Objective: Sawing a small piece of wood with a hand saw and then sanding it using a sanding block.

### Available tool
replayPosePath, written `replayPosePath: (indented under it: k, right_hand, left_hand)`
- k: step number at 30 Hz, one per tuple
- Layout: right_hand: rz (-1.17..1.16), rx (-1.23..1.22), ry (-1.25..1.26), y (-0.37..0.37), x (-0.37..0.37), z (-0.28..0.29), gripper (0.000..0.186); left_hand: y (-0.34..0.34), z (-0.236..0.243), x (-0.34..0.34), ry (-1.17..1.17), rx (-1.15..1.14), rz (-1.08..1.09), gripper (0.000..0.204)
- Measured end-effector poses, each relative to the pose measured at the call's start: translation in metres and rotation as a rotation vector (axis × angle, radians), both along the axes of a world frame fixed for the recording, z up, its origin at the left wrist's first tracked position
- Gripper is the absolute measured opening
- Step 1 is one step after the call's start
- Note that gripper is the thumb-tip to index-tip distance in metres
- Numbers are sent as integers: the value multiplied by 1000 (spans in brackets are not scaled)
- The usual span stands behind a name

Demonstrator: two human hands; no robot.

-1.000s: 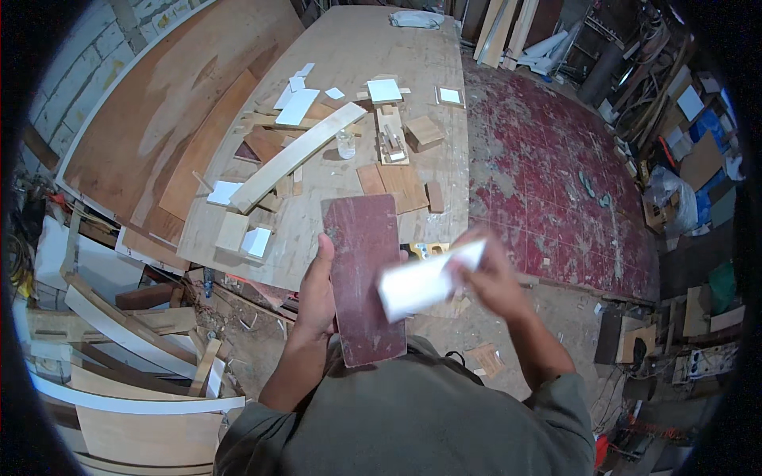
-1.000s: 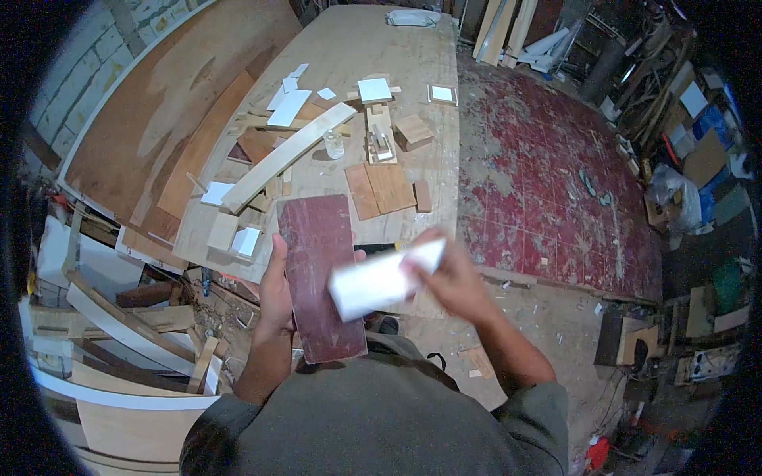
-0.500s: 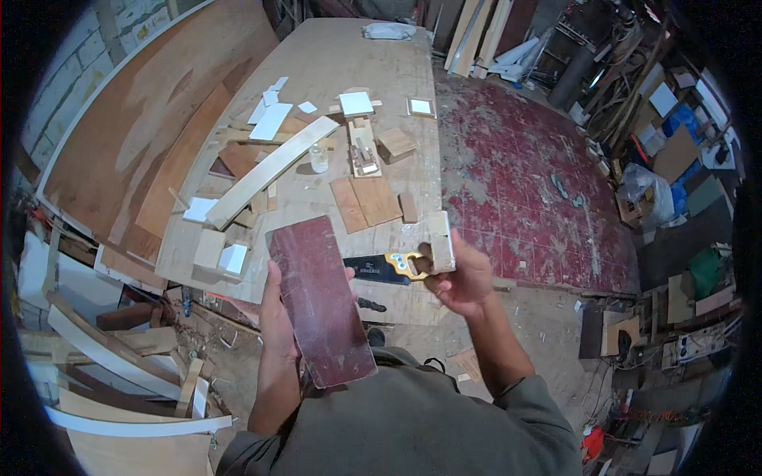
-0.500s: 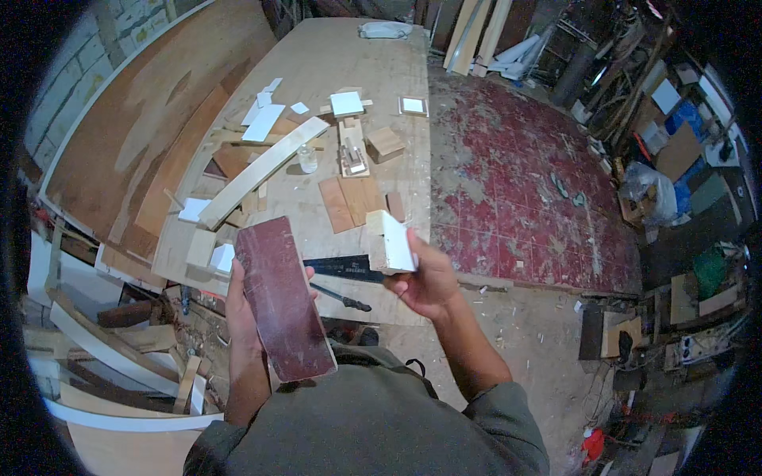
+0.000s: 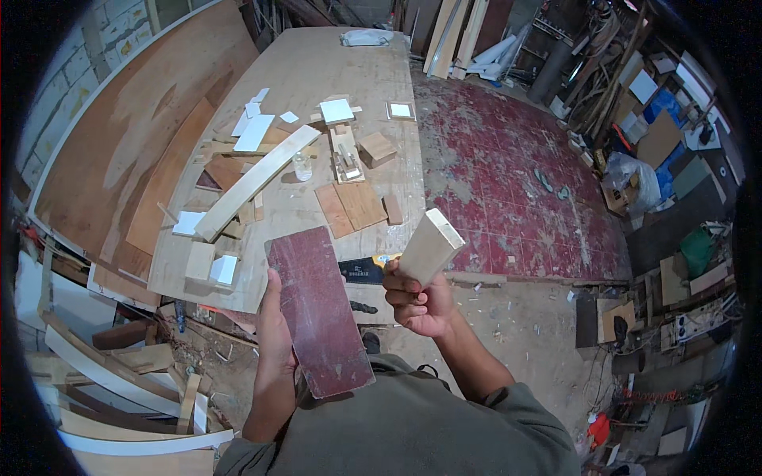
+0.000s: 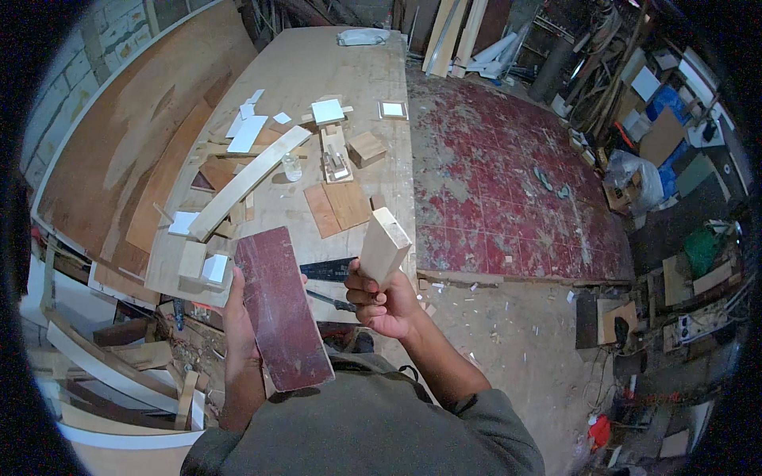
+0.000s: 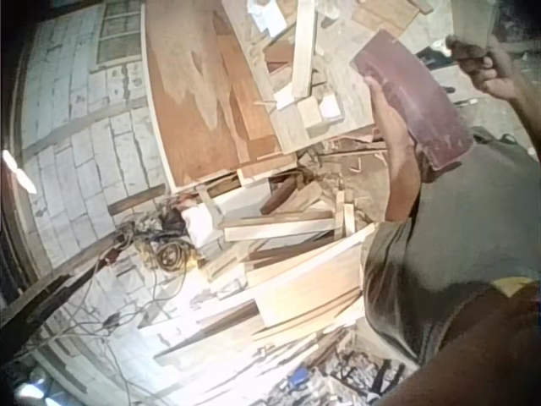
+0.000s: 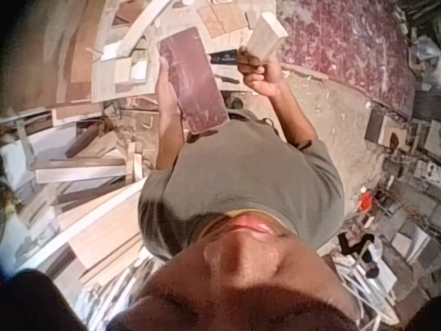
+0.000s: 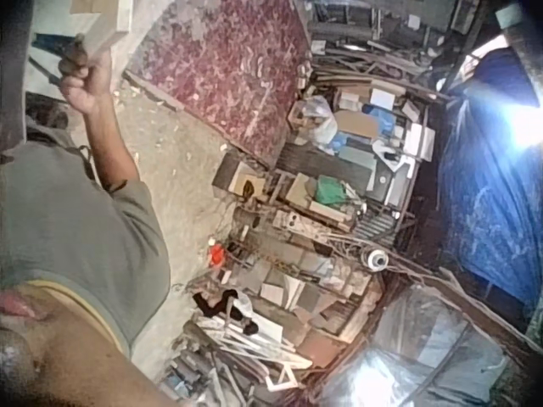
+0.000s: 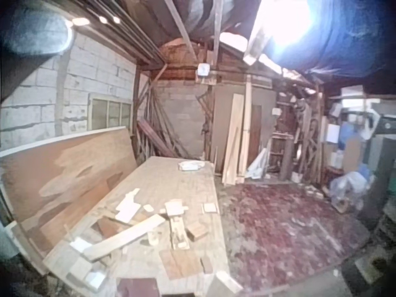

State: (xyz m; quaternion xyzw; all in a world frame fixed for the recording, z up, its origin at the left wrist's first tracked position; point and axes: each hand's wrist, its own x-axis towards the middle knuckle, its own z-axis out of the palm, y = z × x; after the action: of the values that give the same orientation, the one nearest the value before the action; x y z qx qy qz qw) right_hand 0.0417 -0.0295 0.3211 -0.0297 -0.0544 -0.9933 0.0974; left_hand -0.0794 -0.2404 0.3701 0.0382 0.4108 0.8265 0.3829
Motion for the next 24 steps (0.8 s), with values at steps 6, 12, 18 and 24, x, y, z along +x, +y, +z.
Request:
replayPosePath:
  k: [6,12,18,24]
  right_hand:
    - [-234,366,-138,-13,4,-7,26]
    - [-685,1775,-353,-36,-4,14,29]
    - [-874,1933,-293,-27,-48,14,26]
    - [-720,2099,-31,-66,-70,26,22]
  left_hand:
    - [-6,-21,-14,10,-14,94,63]
    - [-12,-8,-29,291,-274,251,55]
    - [-27,-5,-59,318,-189,148,57]
    - [-38,-1,-95,244,-164,174,54]
